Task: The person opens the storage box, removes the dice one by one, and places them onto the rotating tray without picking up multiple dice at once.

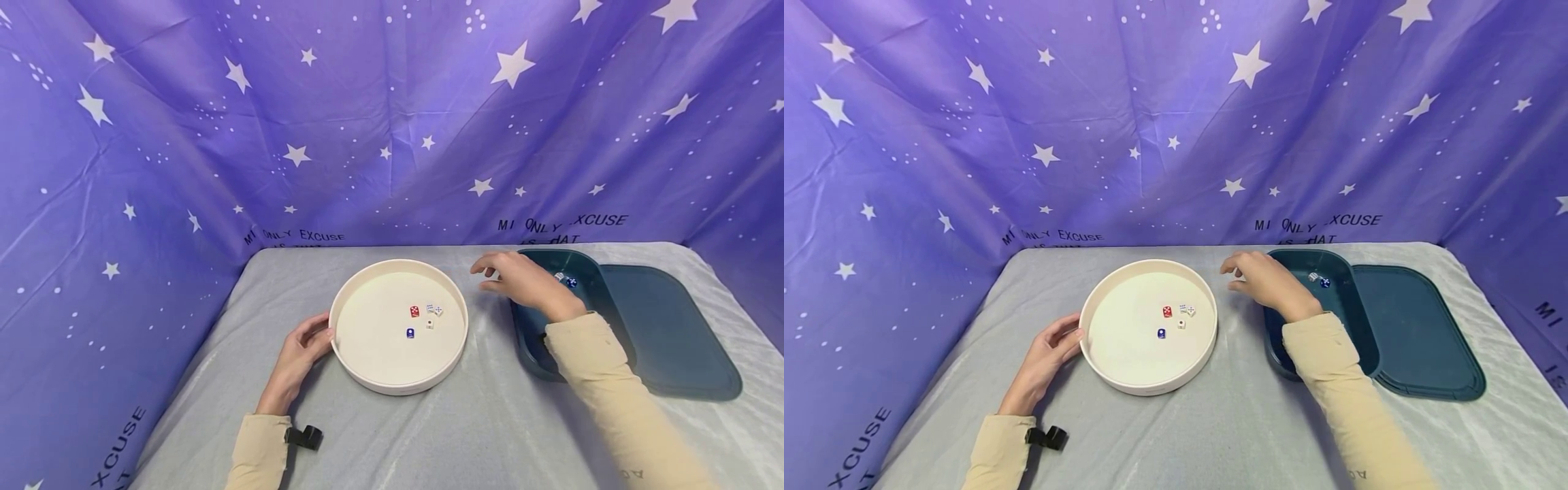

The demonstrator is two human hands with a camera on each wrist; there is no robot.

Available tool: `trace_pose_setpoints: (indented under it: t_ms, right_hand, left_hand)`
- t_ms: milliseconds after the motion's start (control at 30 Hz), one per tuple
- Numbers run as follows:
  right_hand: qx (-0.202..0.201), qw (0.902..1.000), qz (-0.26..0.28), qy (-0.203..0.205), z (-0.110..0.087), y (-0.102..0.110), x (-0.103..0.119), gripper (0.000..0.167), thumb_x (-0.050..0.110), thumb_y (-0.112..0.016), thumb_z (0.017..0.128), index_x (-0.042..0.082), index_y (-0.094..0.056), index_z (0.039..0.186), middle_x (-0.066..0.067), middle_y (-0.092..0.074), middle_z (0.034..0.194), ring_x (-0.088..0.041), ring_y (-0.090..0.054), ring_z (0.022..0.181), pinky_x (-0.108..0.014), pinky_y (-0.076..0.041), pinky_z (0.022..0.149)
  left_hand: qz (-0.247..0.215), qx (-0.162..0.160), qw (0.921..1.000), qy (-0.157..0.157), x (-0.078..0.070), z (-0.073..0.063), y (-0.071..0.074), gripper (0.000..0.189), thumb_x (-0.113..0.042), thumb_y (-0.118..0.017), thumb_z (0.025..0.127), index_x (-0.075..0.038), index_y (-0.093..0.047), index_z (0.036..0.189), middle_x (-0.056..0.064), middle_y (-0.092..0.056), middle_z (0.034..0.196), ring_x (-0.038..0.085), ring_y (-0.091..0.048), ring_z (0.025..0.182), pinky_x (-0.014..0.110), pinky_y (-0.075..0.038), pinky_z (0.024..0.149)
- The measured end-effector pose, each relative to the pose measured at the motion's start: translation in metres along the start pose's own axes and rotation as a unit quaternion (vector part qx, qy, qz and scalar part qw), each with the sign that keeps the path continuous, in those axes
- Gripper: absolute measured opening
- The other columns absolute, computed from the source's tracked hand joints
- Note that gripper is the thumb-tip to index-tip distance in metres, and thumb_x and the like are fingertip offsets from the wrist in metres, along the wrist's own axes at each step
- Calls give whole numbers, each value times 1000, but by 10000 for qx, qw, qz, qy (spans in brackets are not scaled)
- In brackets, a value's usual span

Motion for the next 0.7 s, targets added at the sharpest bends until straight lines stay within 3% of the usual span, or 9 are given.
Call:
trace_pose_setpoints:
  t_ms: [233, 700]
  right_hand:
    - [-134, 9998, -116, -3, -11, 13, -8, 30, 5, -73, 89, 1, -69, 118, -16, -69, 116, -30, -66, 100, -46, -58, 82]
    - [-206, 9988, -265, -357, -27, 25, -50, 29, 4, -74, 87, -3, -69, 115, -18, -68, 109, -31, -65, 96, -49, -56, 82]
  left_hand:
    - [-297, 40, 9995, 58, 2, 1, 0, 50, -8, -67, 95, 3, -49, 140, 24, -52, 140, 10, -63, 110, 23, -55, 95]
    - [-307, 100, 9994, 83, 1, 1, -2, 49, -8, -66, 95, 3, -49, 140, 23, -51, 141, 14, -62, 114, 23, -55, 95]
Point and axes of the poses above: each hand's wrist, its own z-axis towards the middle knuckle, its own y-axis out of the back of the hand, x = y × z, the point moved 10 cm from there along z, towards the middle knuckle
